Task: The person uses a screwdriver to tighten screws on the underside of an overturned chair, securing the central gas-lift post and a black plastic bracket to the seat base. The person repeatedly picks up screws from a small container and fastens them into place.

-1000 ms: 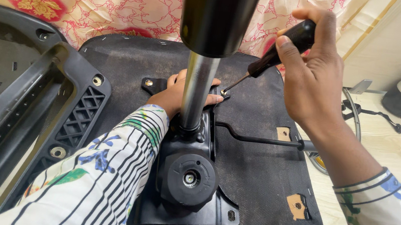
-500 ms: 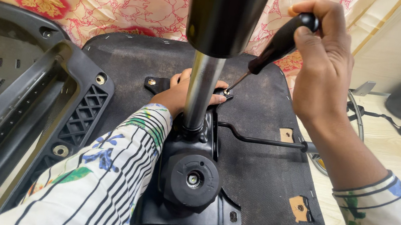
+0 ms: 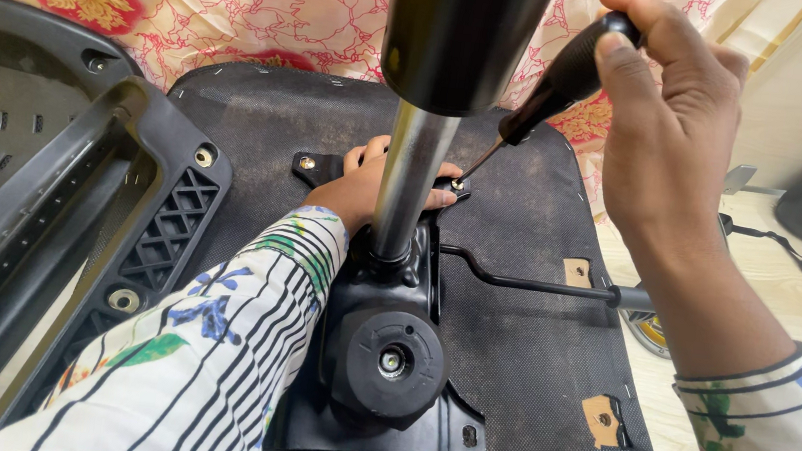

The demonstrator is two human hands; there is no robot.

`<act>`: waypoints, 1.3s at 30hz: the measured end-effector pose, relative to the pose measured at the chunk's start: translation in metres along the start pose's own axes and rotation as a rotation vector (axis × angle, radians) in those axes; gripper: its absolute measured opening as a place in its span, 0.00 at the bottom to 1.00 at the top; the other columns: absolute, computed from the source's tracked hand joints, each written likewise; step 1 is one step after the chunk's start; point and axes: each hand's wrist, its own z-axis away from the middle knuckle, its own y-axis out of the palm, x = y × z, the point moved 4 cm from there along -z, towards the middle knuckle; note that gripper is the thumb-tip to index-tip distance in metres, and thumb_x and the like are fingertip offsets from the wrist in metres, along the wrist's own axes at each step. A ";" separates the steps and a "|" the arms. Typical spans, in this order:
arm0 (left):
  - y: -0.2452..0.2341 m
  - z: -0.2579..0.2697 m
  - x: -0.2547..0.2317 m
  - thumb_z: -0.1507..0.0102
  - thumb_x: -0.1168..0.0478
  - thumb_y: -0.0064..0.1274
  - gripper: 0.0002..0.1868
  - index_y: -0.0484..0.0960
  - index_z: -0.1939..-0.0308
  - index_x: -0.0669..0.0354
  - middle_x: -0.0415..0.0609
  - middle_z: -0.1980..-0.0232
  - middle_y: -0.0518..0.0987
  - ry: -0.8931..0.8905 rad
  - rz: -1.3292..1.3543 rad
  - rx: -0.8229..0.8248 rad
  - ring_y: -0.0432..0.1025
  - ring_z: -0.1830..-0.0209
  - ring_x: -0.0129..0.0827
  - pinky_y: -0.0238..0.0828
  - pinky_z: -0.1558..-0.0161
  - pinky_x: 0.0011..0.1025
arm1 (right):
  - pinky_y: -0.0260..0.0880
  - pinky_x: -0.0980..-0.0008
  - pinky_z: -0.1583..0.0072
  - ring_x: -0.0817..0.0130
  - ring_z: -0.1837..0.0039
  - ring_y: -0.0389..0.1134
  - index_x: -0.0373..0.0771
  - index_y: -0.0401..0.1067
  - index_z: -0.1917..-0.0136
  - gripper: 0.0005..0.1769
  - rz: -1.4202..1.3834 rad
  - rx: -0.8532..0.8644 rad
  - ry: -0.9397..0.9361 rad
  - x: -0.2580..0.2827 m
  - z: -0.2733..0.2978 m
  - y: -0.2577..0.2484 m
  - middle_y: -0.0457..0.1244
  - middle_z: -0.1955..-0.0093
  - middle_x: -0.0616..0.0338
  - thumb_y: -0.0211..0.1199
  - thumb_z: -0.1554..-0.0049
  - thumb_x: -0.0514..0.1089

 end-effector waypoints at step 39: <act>0.000 -0.003 -0.005 0.39 0.36 0.50 0.26 0.77 0.37 0.21 0.40 0.23 0.61 -0.057 -0.126 0.019 0.39 0.20 0.40 0.25 0.27 0.50 | 0.49 0.57 0.32 0.62 0.38 0.59 0.46 0.75 0.37 0.16 0.125 -0.002 -0.168 0.027 0.005 -0.006 0.69 0.45 0.66 0.58 0.36 0.46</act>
